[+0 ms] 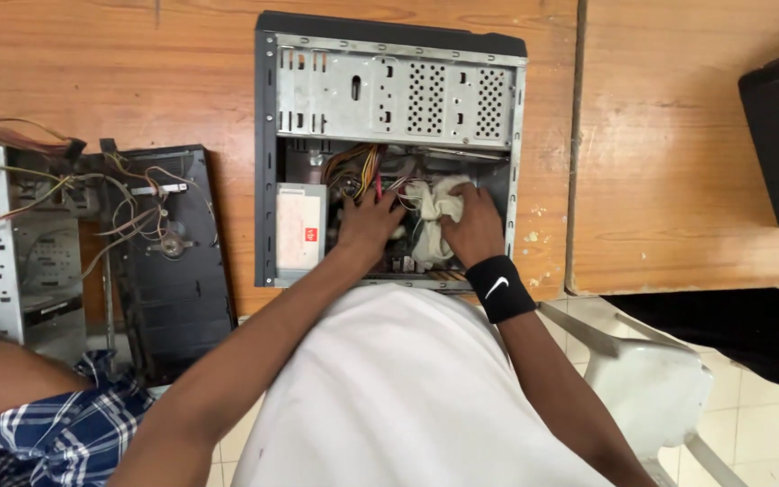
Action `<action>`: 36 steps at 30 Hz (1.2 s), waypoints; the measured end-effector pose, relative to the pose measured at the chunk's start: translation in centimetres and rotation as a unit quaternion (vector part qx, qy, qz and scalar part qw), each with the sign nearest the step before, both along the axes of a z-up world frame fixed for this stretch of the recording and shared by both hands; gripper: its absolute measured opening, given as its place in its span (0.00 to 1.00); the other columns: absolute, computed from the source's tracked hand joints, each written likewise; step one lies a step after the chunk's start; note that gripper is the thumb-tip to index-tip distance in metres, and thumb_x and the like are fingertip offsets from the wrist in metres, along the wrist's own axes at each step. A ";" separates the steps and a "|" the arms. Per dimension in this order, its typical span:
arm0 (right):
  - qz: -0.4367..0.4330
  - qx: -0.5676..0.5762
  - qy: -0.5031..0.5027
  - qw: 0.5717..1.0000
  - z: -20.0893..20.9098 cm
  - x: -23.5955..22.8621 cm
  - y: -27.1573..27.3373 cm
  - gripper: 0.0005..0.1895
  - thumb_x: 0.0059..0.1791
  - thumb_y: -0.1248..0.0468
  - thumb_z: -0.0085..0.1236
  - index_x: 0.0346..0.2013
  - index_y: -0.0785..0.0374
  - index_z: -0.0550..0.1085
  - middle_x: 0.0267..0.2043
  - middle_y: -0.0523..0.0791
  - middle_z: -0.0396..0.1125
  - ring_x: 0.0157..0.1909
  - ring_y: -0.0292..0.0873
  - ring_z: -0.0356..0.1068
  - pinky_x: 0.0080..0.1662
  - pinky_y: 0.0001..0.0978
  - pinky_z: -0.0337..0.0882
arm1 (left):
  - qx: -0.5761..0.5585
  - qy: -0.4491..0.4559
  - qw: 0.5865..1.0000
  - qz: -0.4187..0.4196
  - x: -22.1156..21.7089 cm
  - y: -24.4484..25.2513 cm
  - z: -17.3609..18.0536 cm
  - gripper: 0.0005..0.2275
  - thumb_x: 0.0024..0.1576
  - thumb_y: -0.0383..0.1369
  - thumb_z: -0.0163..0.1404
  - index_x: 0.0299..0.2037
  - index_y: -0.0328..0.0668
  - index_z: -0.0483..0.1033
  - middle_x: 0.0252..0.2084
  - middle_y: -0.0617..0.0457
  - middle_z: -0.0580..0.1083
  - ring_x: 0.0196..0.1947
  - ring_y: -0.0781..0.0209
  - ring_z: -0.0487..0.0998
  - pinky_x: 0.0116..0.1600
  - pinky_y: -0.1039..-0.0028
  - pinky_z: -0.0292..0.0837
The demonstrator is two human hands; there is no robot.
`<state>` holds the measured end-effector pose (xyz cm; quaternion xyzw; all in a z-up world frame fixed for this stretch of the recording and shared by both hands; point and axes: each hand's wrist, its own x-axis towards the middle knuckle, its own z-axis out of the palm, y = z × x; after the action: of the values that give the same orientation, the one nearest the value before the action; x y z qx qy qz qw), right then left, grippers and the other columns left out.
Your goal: The person cleans the interior of an open desktop computer case using a cloth. They wipe various components, including the power supply unit and motherboard area, while handling and moving internal wires to access different surfaces.
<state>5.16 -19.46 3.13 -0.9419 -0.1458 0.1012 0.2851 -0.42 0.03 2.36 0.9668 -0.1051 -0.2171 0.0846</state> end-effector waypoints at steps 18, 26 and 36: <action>0.295 -0.147 0.197 0.923 -6.3 2.2 2.3 0.20 0.38 0.59 0.68 0.40 0.66 0.79 0.40 0.58 0.74 0.41 0.61 0.75 0.44 0.50 0.75 | -0.358 -0.099 0.858 0.356 5.5 3.8 3.0 0.09 0.46 0.24 0.58 0.35 0.45 0.86 0.30 0.44 0.81 0.30 0.50 0.84 0.37 0.67 0.78; 0.145 -0.122 0.062 0.980 -7.7 5.3 3.4 0.19 0.41 0.55 0.68 0.39 0.66 0.80 0.38 0.59 0.73 0.42 0.61 0.75 0.45 0.50 0.76 | -0.332 -0.116 0.898 0.266 3.8 2.8 0.8 0.12 0.45 0.30 0.64 0.40 0.44 0.82 0.38 0.45 0.79 0.38 0.46 0.81 0.45 0.62 0.75; 0.251 -0.247 0.148 0.924 -5.7 4.1 2.7 0.22 0.37 0.55 0.70 0.37 0.68 0.78 0.39 0.59 0.74 0.44 0.61 0.75 0.47 0.50 0.76 | -0.125 -0.130 0.981 0.069 1.1 0.9 -0.4 0.31 0.36 0.31 0.64 0.56 0.44 0.75 0.53 0.49 0.74 0.58 0.48 0.70 0.57 0.52 0.59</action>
<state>9.25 -16.78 -2.52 -0.8893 -0.3043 0.3403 0.0265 0.66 0.91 1.99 0.9735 -0.0749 -0.0684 0.2049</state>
